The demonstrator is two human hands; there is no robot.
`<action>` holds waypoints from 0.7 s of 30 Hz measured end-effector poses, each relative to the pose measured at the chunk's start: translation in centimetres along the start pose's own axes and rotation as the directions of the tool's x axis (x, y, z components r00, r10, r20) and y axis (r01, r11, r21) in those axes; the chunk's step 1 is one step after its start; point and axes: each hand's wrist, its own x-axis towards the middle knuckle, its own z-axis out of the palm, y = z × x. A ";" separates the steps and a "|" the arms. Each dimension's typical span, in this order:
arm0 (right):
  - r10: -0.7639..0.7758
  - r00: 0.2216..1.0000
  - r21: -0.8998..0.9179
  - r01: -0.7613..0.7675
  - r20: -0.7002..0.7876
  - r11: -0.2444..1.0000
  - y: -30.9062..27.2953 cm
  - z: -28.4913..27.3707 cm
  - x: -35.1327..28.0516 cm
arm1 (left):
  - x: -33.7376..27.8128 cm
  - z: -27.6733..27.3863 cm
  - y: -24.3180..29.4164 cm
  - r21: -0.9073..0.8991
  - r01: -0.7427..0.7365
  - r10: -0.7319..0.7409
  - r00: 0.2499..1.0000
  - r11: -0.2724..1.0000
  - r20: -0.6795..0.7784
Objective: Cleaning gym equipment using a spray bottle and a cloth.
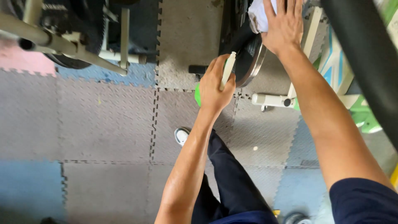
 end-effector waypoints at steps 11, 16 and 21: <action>-0.084 0.996 0.077 0.085 -0.017 0.993 -2.4 5.4 3.0 | 1.4 2.0 -7.6 -0.070 0.176 -0.178 0.984 0.982 -0.016; -0.266 0.964 -0.514 0.227 -0.003 0.828 -11.8 12.4 0.9 | 0.6 1.6 -11.6 -0.090 0.184 -0.184 0.983 0.979 0.001; -0.378 0.924 -0.486 0.357 0.059 0.797 -13.4 23.7 0.2 | -0.2 -0.4 -14.2 -0.055 0.156 -0.152 0.986 0.986 0.068</action>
